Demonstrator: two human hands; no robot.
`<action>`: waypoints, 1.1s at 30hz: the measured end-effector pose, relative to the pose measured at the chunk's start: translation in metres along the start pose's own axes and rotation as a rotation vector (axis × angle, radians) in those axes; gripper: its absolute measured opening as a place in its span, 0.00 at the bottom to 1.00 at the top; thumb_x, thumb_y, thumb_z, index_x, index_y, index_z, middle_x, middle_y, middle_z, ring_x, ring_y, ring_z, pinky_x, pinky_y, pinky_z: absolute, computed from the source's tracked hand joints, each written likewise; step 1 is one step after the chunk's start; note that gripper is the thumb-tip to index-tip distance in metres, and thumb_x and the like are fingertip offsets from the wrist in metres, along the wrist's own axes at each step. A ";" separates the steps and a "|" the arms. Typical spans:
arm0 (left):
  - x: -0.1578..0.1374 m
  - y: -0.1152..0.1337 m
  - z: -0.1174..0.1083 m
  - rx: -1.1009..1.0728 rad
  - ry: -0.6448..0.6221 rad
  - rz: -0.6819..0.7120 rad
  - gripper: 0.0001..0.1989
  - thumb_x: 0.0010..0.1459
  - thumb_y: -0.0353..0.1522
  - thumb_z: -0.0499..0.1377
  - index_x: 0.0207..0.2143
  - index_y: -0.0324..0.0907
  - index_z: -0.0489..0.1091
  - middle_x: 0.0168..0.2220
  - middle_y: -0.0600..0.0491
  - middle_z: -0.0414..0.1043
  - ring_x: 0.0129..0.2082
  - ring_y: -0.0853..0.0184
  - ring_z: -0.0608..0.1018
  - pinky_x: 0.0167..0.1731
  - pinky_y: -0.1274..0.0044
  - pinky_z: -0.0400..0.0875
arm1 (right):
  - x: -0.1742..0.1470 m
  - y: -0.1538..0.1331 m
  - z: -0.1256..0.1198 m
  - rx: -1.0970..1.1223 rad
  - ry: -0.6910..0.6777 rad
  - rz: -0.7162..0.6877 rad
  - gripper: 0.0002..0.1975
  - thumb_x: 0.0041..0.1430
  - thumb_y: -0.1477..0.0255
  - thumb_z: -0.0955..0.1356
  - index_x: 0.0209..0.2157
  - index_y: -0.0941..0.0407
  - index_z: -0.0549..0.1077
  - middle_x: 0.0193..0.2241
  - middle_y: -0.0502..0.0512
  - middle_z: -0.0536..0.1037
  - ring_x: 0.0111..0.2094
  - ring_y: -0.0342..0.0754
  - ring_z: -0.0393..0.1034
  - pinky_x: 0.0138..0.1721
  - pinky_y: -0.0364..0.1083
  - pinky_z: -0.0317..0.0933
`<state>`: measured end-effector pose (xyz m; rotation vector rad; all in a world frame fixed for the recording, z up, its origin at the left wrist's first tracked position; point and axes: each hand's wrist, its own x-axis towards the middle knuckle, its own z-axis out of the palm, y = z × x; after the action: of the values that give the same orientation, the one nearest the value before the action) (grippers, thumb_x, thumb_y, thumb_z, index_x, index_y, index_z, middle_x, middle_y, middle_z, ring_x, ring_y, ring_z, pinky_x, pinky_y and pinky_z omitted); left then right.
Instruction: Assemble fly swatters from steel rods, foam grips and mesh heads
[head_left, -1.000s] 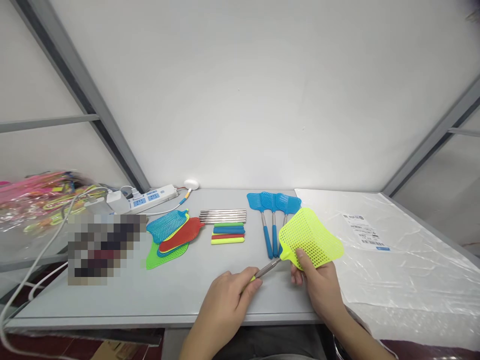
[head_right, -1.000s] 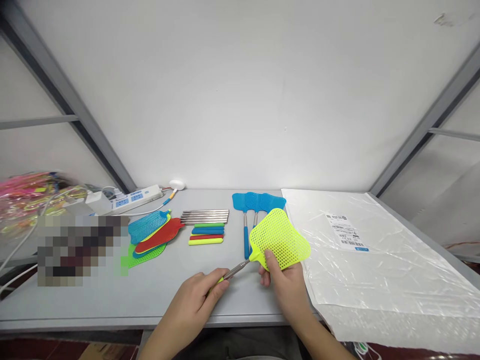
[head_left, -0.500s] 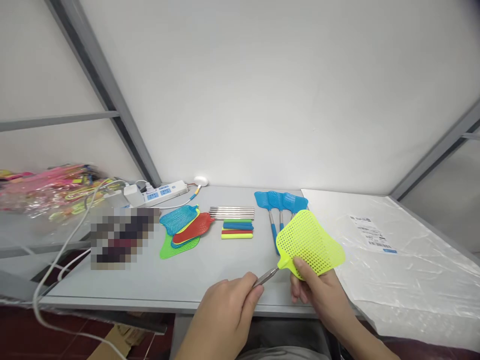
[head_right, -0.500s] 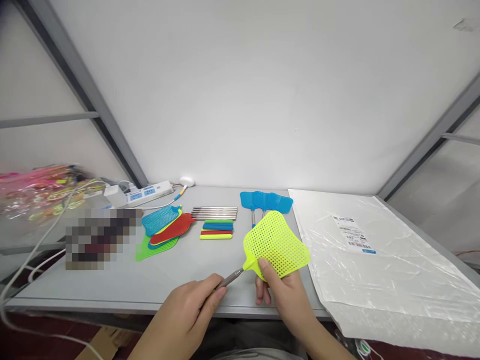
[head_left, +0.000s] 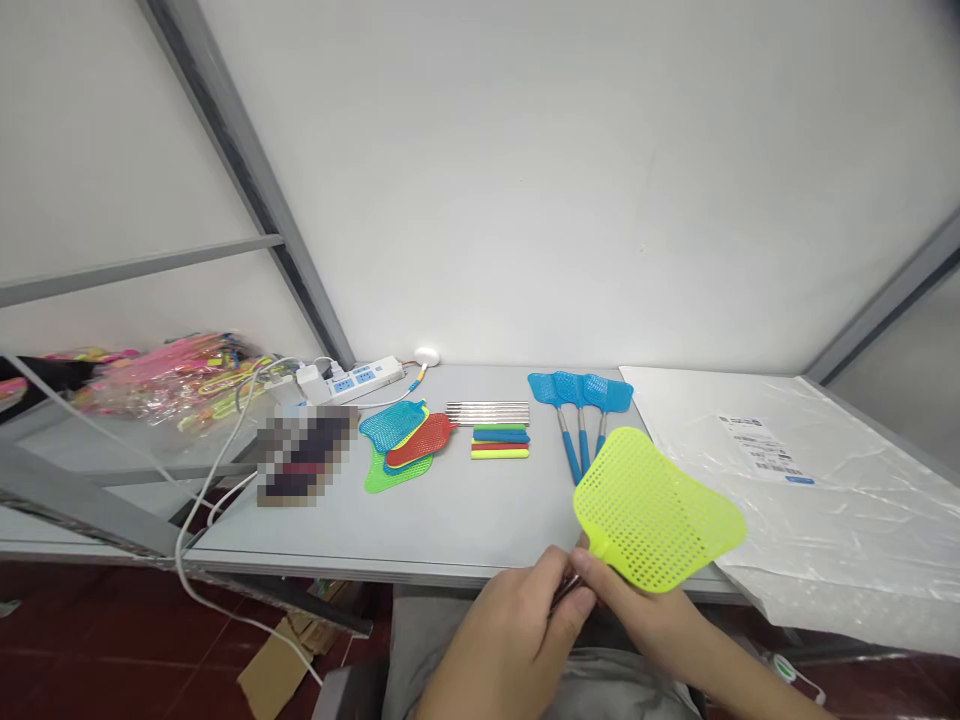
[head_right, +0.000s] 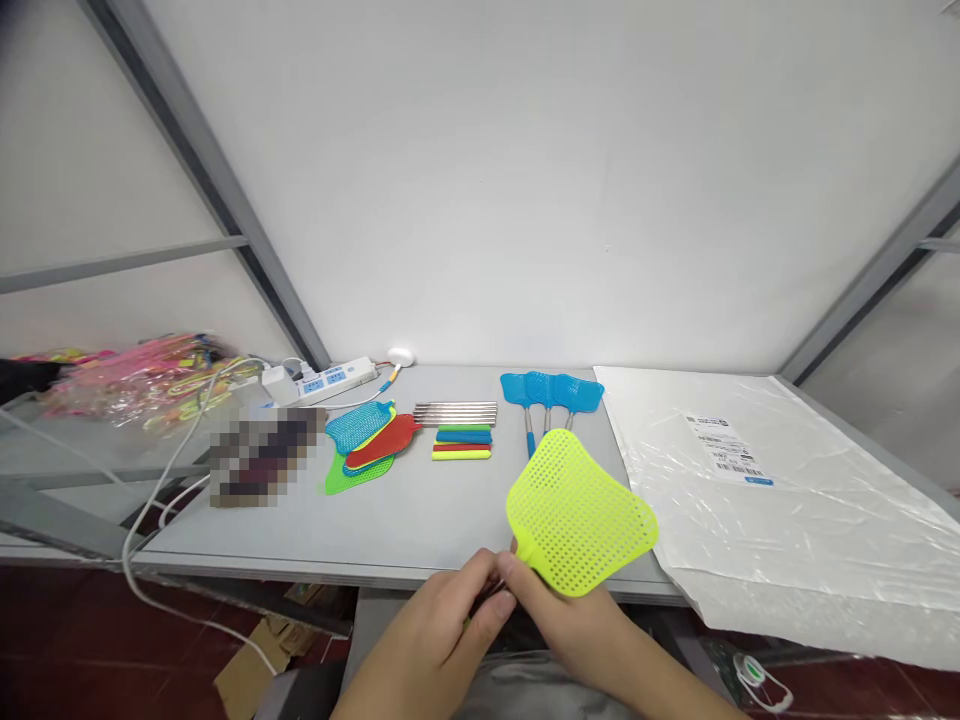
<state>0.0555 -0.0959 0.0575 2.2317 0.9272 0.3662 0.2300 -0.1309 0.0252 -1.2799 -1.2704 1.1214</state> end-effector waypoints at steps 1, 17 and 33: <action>0.001 0.000 0.003 -0.013 0.007 0.000 0.09 0.68 0.36 0.46 0.36 0.47 0.63 0.33 0.56 0.76 0.33 0.66 0.75 0.30 0.78 0.59 | -0.002 -0.002 0.000 0.001 -0.036 0.017 0.15 0.63 0.58 0.64 0.29 0.54 0.70 0.28 0.49 0.70 0.32 0.45 0.64 0.39 0.45 0.60; -0.024 -0.037 -0.042 0.305 0.145 -0.080 0.15 0.69 0.40 0.46 0.33 0.48 0.68 0.32 0.57 0.76 0.33 0.65 0.77 0.32 0.76 0.59 | 0.017 -0.017 -0.055 0.402 0.430 -0.110 0.23 0.59 0.64 0.69 0.17 0.53 0.55 0.16 0.42 0.48 0.18 0.41 0.43 0.21 0.45 0.51; -0.025 -0.045 -0.033 0.395 0.486 0.165 0.10 0.64 0.39 0.54 0.38 0.48 0.74 0.29 0.55 0.74 0.29 0.65 0.74 0.34 0.74 0.60 | -0.003 -0.025 -0.050 0.333 0.547 -0.184 0.24 0.58 0.58 0.69 0.16 0.53 0.59 0.16 0.45 0.56 0.20 0.43 0.53 0.23 0.46 0.53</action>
<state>-0.0011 -0.0750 0.0506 2.6469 1.1420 0.8983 0.2771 -0.1355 0.0549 -1.0898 -0.7379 0.7398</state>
